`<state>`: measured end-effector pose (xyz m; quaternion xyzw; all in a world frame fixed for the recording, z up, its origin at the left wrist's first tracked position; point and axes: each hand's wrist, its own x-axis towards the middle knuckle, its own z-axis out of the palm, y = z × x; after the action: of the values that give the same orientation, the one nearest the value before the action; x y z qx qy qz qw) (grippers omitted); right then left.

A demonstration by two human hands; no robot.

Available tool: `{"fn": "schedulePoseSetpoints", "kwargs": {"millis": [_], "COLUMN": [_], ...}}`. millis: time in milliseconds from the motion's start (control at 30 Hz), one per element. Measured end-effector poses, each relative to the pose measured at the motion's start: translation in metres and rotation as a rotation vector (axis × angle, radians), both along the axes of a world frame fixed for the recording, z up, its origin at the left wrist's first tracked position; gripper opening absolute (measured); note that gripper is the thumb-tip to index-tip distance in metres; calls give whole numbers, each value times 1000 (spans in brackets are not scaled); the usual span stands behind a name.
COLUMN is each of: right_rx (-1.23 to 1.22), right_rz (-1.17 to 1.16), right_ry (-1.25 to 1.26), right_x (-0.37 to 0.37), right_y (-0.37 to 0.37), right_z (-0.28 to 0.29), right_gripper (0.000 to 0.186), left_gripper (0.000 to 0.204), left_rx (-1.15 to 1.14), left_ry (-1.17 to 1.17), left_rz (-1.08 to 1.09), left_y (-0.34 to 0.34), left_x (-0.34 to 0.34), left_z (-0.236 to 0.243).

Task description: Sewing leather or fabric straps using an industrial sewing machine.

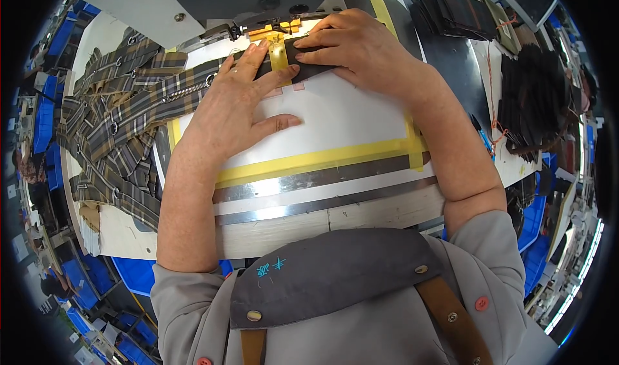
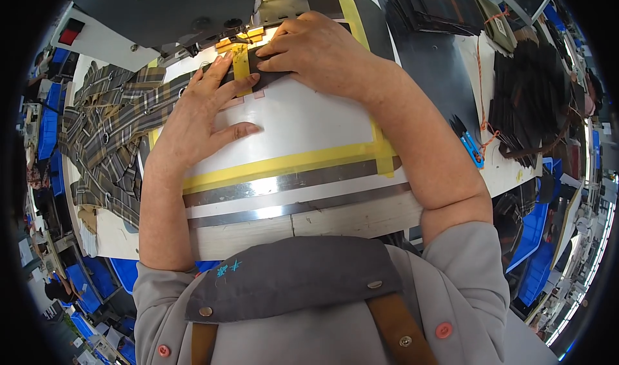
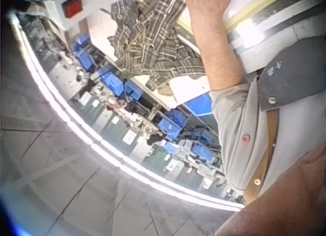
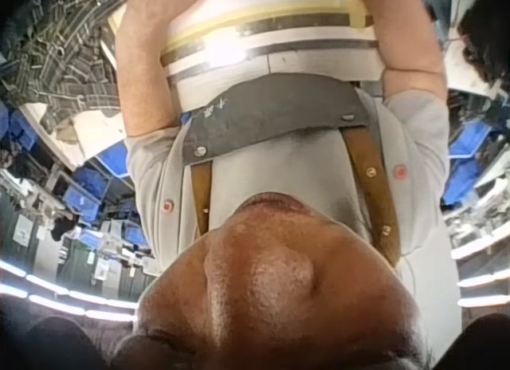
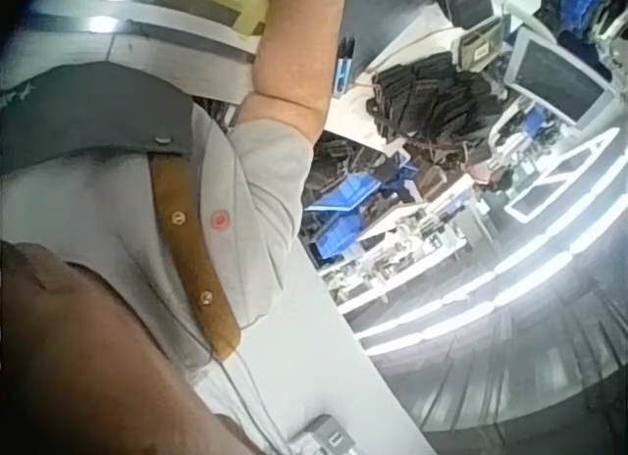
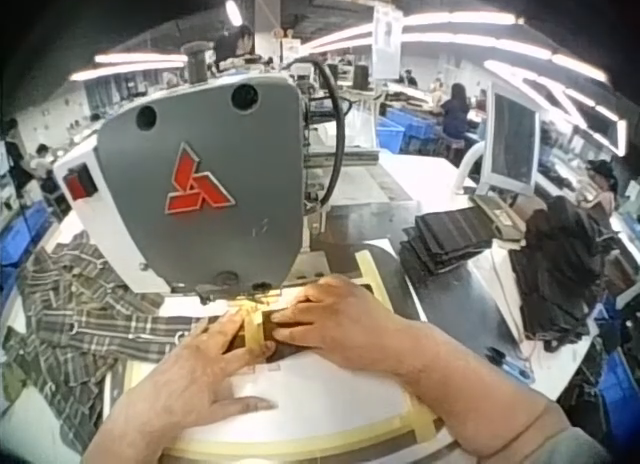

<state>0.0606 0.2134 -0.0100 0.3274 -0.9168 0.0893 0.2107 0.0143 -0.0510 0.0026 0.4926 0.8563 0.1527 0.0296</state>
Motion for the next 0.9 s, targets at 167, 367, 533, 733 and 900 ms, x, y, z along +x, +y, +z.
{"fn": "schedulePoseSetpoints", "kwargs": {"millis": [167,367,533,733,900], "right_rx": [61,6,25,45,68], "right_rz": [-55,-65,-92,-54,-66], "right_ry": [29,25,-36,-15,-20], "right_x": [4,3,2,-3,-3], "right_y": [-5,-7,-6,-3,-2], "right_z": [-2,-4,-2,0,-2], "right_gripper": [31,27,25,23,23], "left_gripper": [69,70,73,74,74], "left_rx": [-11,-40,-43,-35,-54], "left_ry": [-3,24,19,47,17], "left_rz": [-12,10,14,13,20], "left_y": [1,3,4,6,8], "left_x": [-1,1,-1,1,3], "left_z": [0,0,0,0,-2]}}
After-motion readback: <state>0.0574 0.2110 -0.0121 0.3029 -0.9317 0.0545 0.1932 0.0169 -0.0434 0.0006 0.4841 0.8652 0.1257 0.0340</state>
